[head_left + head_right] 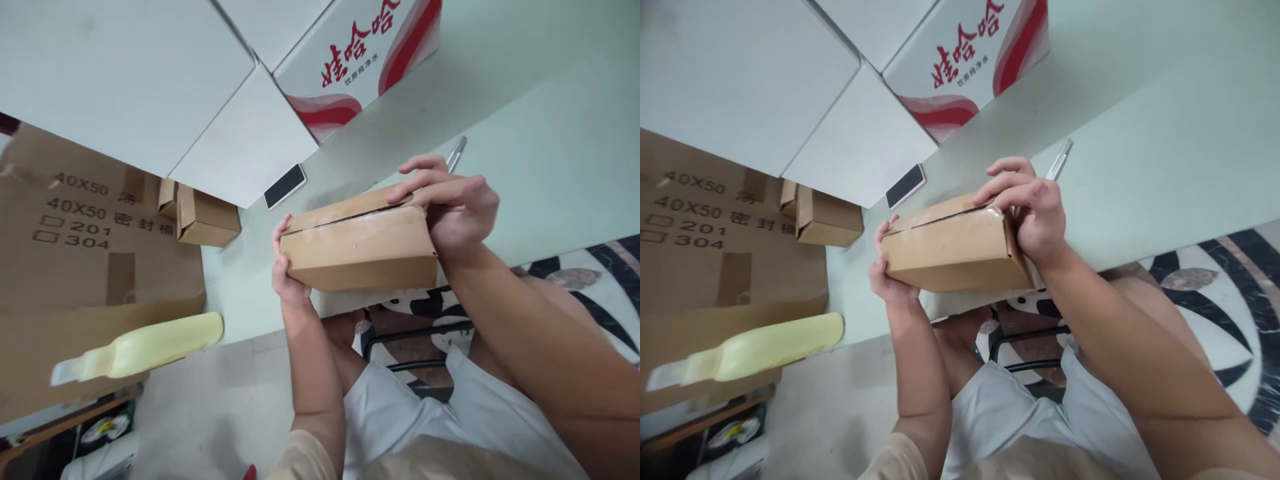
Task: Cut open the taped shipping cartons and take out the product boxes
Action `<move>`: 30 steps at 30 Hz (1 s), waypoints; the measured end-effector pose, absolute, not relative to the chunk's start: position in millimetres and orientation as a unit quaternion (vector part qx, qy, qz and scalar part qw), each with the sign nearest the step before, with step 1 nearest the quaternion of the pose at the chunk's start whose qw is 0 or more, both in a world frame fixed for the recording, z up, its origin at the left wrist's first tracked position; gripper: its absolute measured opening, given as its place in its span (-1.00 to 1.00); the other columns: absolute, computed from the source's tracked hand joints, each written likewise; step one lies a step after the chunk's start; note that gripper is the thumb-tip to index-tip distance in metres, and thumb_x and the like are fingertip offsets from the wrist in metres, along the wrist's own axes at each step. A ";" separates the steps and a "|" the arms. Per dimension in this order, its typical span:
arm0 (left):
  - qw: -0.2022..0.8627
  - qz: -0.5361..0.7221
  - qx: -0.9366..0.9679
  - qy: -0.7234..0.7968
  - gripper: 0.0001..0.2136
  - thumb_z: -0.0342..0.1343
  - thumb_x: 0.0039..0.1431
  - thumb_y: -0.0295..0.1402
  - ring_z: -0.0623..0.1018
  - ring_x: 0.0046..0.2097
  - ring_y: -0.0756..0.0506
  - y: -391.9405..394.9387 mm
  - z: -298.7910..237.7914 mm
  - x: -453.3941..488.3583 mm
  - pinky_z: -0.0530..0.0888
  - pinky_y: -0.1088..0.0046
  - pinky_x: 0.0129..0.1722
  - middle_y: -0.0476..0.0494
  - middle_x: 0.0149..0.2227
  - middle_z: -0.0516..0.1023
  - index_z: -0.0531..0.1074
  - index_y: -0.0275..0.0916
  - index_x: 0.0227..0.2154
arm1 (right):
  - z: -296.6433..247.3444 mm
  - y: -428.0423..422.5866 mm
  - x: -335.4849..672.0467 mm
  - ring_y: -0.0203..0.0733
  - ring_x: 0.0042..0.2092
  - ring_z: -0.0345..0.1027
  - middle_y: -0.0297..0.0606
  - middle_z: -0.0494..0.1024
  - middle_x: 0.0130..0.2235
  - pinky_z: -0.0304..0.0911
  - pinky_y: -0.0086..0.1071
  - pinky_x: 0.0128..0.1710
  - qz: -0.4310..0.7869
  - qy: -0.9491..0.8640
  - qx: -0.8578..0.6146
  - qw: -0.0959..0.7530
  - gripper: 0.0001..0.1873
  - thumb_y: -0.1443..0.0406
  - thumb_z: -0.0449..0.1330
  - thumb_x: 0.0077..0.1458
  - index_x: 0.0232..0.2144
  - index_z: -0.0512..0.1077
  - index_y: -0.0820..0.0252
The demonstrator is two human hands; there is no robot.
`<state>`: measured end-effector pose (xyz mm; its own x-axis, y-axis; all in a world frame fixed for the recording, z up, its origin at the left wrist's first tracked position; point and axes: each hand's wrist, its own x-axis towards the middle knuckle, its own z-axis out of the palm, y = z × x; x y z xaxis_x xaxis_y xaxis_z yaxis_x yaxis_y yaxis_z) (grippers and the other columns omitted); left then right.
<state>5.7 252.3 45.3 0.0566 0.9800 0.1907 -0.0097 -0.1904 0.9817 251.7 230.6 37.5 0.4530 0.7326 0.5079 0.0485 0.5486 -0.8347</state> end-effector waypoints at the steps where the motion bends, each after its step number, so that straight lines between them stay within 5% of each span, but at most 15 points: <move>1: 0.468 0.538 0.552 0.431 -0.39 0.14 0.00 0.18 0.44 0.33 -0.34 247.5 44.6 7.0 0.48 0.08 0.26 -0.12 0.35 0.39 0.42 -0.01 0.06 | 37.4 229.6 253.3 -0.01 -0.12 0.53 -0.20 0.50 -0.46 0.35 0.10 0.21 0.220 -0.481 -0.408 0.744 -0.24 -0.18 -0.22 0.36 -0.69 0.35 0.00; 7: 0.470 0.589 0.520 0.402 -0.57 0.16 0.03 0.15 0.43 0.34 -0.35 234.5 43.7 9.5 0.45 0.01 0.26 -0.08 0.28 0.49 0.46 -0.06 -0.19 | 35.4 222.7 258.4 0.05 0.00 0.41 -0.13 0.53 -0.23 0.31 0.08 0.23 0.190 -0.517 -0.411 0.727 -0.27 -0.24 -0.07 0.29 -0.69 0.39 0.03; 12: 0.442 0.612 0.543 0.367 -0.64 0.28 0.03 0.04 0.40 0.36 -0.32 233.5 42.4 5.5 0.36 -0.01 0.32 -0.01 0.20 0.54 0.42 -0.04 -0.23 | 57.9 214.3 261.7 -0.04 0.13 0.39 -0.25 0.51 -0.08 0.32 -0.06 0.21 0.231 -0.549 -0.403 0.695 -0.49 0.01 0.27 0.22 -0.65 0.33 0.14; 16: 0.451 0.555 0.590 0.376 -0.59 0.32 0.01 0.06 0.33 0.40 -0.38 234.2 38.2 -5.0 0.29 -0.05 0.35 -0.04 0.29 0.46 0.42 -0.06 -0.20 | 78.2 206.8 269.5 0.05 0.37 0.21 -0.24 0.44 0.12 0.38 -0.07 0.20 0.349 -0.557 -0.448 0.607 -0.63 0.14 0.36 0.14 -0.56 0.34 0.16; 23: 0.399 0.596 0.586 0.376 -0.59 0.37 -0.07 0.07 0.28 0.43 -0.36 234.3 47.5 -8.8 0.27 -0.07 0.40 -0.01 0.29 0.44 0.46 -0.03 -0.25 | 56.1 209.6 260.2 0.17 0.29 0.26 -0.13 0.42 0.02 0.43 0.03 0.13 0.300 -0.572 -0.394 0.653 -0.54 0.05 0.38 0.07 -0.55 0.24 0.14; 30: 0.472 0.576 0.513 0.428 -0.54 0.46 -0.11 -0.05 0.34 0.40 -0.25 247.6 44.1 -18.4 0.36 0.17 0.37 0.01 0.26 0.47 0.55 0.05 -0.10 | 10.9 229.5 254.3 0.08 0.21 0.34 -0.15 0.41 -0.03 0.37 0.02 0.13 0.312 -0.541 -0.415 0.662 -0.59 0.19 0.28 0.07 -0.57 0.12 0.15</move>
